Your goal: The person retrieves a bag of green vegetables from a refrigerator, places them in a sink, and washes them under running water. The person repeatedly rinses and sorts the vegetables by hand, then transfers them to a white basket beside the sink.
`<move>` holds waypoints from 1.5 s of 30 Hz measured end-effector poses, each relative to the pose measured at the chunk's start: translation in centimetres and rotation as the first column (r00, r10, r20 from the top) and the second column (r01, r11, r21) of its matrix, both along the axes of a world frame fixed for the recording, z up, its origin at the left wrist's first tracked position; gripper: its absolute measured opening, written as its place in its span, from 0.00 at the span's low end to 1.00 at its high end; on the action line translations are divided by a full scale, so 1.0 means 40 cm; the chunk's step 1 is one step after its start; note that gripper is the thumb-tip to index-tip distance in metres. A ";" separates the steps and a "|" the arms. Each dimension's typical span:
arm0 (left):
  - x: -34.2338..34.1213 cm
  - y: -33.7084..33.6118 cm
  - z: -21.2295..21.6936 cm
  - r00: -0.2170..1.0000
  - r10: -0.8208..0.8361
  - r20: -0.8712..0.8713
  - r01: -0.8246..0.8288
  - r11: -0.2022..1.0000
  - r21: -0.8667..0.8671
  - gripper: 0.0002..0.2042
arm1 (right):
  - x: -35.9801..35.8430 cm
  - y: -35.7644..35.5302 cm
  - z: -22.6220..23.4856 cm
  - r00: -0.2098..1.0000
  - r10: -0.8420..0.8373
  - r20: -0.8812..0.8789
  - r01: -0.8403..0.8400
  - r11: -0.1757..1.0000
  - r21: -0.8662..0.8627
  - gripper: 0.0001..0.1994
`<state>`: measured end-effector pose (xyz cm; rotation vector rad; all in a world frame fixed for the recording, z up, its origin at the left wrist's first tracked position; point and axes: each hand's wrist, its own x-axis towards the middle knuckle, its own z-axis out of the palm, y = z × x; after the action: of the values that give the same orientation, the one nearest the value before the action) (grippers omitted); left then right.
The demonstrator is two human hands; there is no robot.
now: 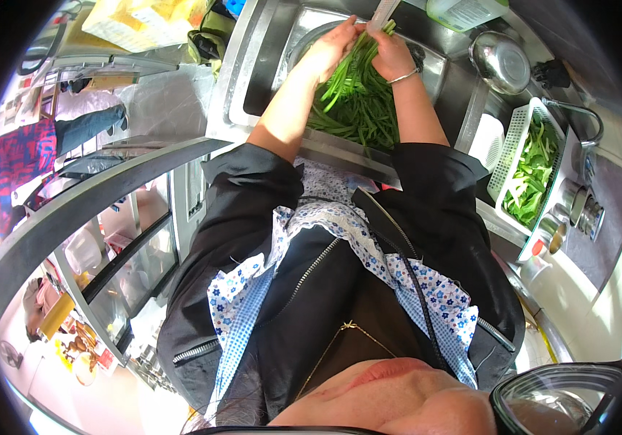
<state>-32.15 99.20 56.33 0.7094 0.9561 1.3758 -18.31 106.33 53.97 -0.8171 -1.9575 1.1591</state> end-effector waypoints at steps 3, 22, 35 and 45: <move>0.004 -0.031 -0.038 0.924 -0.101 -0.368 0.069 0.993 -0.099 0.33 | 0.015 0.019 -0.004 0.830 -0.148 -0.537 -0.352 0.609 -0.711 0.14; -0.136 -0.124 -0.092 0.473 -0.253 -0.844 0.089 0.967 -0.240 0.20 | 0.081 0.068 0.065 0.600 -0.233 -0.765 -0.584 0.525 -0.618 0.08; -0.023 -0.064 0.037 0.872 -0.305 -0.382 0.258 0.951 -0.172 0.15 | -0.035 0.039 0.040 0.787 -0.127 -0.603 -0.405 0.632 -0.661 0.11; -0.094 -0.138 -0.158 0.388 -0.253 -0.886 0.060 0.967 -0.249 0.23 | 0.172 0.218 0.171 0.598 -0.352 -0.720 -0.359 0.685 -0.634 0.18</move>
<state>-35.90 93.68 50.00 1.4531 1.8042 0.5961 -11.42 115.06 60.79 -0.4629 -0.6555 1.9428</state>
